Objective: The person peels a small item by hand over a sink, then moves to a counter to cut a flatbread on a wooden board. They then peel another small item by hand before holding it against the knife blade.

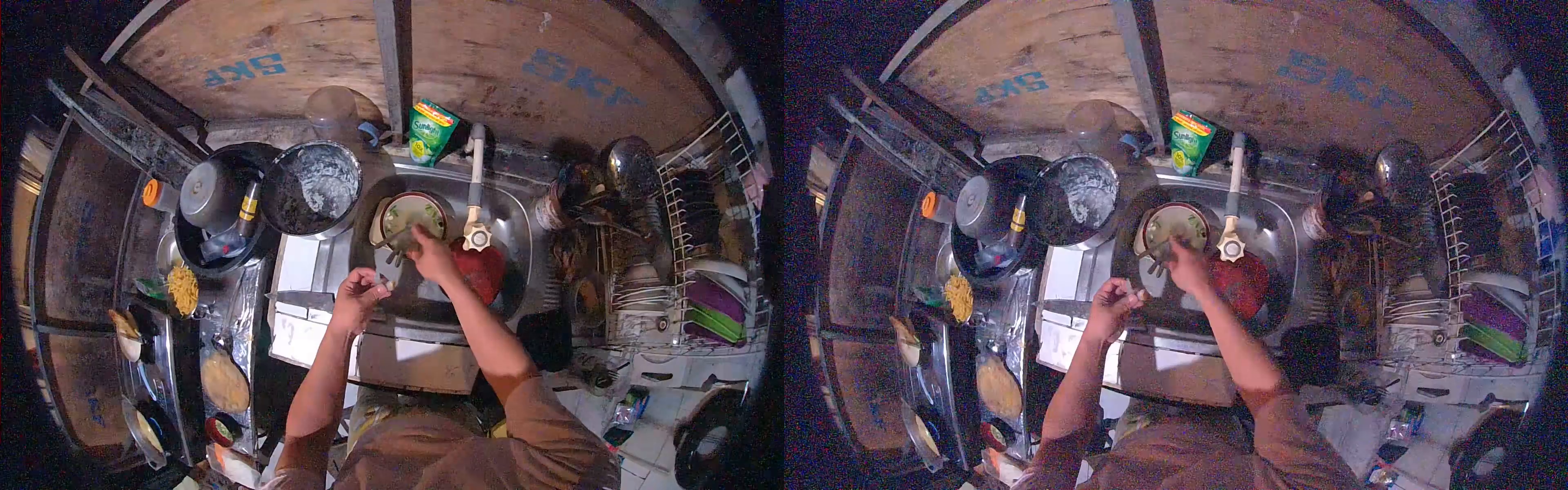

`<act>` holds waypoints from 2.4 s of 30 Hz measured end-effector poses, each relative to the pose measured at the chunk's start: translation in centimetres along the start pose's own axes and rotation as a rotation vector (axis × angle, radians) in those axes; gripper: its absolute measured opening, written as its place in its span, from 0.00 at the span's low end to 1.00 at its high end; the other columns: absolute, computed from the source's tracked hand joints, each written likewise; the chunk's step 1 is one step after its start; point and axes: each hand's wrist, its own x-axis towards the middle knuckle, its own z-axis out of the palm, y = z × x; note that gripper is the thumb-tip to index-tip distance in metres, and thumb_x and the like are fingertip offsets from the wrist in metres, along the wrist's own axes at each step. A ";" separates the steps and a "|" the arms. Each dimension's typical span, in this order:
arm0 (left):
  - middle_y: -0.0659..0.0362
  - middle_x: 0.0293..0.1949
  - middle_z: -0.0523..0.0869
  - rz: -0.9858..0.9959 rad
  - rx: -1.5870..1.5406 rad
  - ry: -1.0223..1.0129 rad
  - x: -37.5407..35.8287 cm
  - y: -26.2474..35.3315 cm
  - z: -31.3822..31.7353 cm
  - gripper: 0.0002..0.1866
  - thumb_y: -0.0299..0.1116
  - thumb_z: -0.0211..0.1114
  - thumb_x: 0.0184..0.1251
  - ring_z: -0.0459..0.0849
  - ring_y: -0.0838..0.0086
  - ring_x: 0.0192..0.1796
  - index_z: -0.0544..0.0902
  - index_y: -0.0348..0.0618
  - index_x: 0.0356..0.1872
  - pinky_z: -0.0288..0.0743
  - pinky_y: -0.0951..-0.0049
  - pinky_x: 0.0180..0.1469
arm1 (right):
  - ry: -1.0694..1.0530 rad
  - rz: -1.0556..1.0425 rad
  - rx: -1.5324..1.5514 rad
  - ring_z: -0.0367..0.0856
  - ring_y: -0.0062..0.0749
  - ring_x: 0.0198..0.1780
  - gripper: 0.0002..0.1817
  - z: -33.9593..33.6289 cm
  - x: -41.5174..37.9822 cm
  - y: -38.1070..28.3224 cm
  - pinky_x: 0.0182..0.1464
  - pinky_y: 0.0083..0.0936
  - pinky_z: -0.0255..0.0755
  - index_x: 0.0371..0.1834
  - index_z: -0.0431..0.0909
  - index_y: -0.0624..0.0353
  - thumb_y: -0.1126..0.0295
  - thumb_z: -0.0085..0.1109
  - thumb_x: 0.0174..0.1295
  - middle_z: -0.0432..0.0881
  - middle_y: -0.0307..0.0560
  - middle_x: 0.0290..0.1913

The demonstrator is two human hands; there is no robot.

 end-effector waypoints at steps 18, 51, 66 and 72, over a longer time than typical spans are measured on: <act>0.47 0.28 0.83 -0.031 1.046 -0.200 7.3 -8.7 9.3 0.07 0.28 0.64 0.54 0.83 0.59 0.36 0.78 0.37 0.31 0.75 0.63 0.37 | -0.221 0.019 -0.535 0.76 0.48 0.52 0.15 -7.3 -3.7 16.0 0.54 0.39 0.70 0.43 0.80 0.57 0.74 0.54 0.49 0.78 0.59 0.47; 0.58 0.43 0.79 -0.012 0.321 0.094 1.6 -9.9 8.7 0.11 0.16 0.50 0.62 0.80 0.72 0.43 0.74 0.38 0.44 0.75 0.73 0.43 | -0.596 0.090 -0.477 0.78 0.53 0.49 0.23 -3.3 -3.1 16.0 0.53 0.39 0.71 0.46 0.76 0.67 0.62 0.59 0.49 0.79 0.63 0.46; 0.57 0.37 0.81 -0.333 0.228 -0.040 1.8 -8.5 7.0 0.15 0.21 0.59 0.58 0.79 0.76 0.34 0.74 0.35 0.48 0.75 0.75 0.34 | -0.131 0.103 0.568 0.77 0.19 0.32 0.08 -5.2 -8.0 12.0 0.35 0.18 0.71 0.39 0.80 0.61 0.75 0.61 0.56 0.81 0.37 0.31; 0.59 0.37 0.80 -0.232 0.009 -0.058 1.8 -8.6 6.8 0.12 0.25 0.61 0.62 0.79 0.73 0.35 0.73 0.38 0.46 0.74 0.74 0.39 | 0.140 -0.168 0.277 0.80 0.26 0.40 0.07 -6.1 -10.4 5.3 0.39 0.23 0.73 0.35 0.79 0.62 0.75 0.64 0.53 0.83 0.43 0.35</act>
